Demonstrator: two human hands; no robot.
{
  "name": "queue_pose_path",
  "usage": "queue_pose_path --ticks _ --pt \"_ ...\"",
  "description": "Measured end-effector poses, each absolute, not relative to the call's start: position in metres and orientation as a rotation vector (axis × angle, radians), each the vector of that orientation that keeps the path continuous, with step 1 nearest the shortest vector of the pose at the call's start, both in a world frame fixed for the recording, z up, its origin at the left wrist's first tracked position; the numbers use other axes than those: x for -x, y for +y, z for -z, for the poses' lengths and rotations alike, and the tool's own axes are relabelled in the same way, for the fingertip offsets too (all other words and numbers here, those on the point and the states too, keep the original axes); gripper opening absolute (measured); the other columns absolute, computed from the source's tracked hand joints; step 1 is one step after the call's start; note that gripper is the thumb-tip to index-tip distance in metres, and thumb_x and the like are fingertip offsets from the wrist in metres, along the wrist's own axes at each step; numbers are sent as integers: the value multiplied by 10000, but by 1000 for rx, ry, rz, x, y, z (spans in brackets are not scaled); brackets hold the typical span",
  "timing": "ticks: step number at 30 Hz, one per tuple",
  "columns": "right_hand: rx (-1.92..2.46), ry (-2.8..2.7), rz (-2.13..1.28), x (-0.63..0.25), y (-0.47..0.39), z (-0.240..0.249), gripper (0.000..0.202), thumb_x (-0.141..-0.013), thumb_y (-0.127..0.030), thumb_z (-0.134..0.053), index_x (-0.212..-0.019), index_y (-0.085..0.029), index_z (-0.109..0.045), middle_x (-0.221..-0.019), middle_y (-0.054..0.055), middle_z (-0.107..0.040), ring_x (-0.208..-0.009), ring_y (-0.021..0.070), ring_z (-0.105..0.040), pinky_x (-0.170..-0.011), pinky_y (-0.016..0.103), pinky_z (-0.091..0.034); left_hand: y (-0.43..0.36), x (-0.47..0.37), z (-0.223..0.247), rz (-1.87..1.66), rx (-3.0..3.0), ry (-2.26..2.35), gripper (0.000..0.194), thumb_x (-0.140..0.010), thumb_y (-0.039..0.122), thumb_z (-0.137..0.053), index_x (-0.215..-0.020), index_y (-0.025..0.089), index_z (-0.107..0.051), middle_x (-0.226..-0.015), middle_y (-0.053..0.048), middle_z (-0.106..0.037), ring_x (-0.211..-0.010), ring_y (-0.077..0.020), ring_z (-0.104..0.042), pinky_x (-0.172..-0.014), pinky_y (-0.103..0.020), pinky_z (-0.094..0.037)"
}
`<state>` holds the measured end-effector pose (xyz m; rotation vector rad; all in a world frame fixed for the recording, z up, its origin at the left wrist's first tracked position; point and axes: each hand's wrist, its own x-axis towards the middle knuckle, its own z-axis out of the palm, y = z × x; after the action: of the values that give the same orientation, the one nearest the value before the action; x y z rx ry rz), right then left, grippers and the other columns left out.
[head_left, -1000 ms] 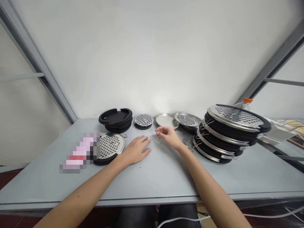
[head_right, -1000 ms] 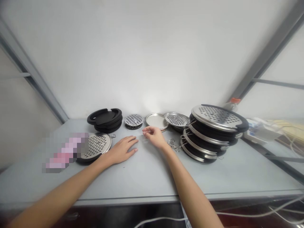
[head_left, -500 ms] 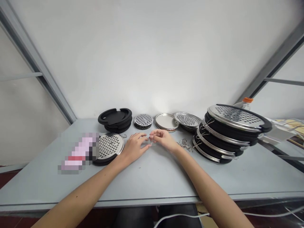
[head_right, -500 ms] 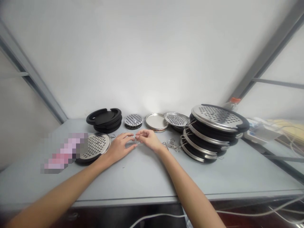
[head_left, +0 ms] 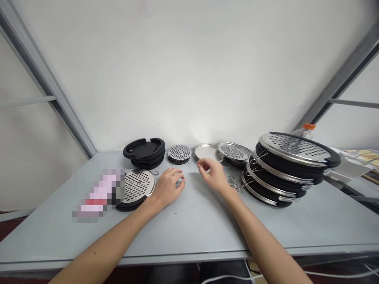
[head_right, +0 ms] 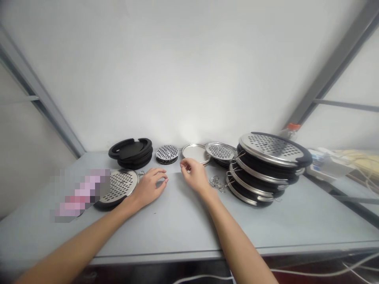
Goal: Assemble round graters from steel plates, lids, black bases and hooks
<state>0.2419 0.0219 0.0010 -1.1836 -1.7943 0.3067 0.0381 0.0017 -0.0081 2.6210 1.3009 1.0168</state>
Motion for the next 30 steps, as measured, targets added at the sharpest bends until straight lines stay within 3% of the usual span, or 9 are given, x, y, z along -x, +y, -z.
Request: queue_pose_path --ticks 4,11,21,30 --pt "1257 -1815 -161 -255 26 -1 141 -809 -198 -499 -831 -180 -637 -768 40 -647 -663 148 -560 -651 261 -434 3 -37 11 -1031 -2631 1288 119 -846 185 -557 -905 178 -661 -1061 -79 -635 -1070 -242 -546 -932 -412 -467" --pt "1458 -2180 -361 -274 29 0 136 -701 -137 -514 -721 -180 -641 -661 8 -647 -595 133 -561 -575 234 -384 4 -35 12 -1023 -2630 1289 136 -850 205 -559 -933 176 -663 -1065 -83 -627 -1086 -244 -531 -946 -421 -459" --pt "1624 -2214 -381 -308 24 -11 171 -679 -142 -510 -727 -175 -670 -650 7 -640 -589 123 -552 -574 221 -384 3 -35 13 -1024 -2641 1272 134 -845 208 -567 -931 182 -666 -1065 -86 -622 -1111 -253 -513 -956 -438 -455" --pt "2211 -1831 -181 -306 17 -15 225 -725 -277 -557 -849 -243 -741 -820 91 -701 -762 238 -638 -590 282 -385 -2 -39 8 -1026 -2641 1293 128 -841 205 -572 -923 178 -667 -1052 -80 -645 -1085 -248 -545 -935 -416 -467"
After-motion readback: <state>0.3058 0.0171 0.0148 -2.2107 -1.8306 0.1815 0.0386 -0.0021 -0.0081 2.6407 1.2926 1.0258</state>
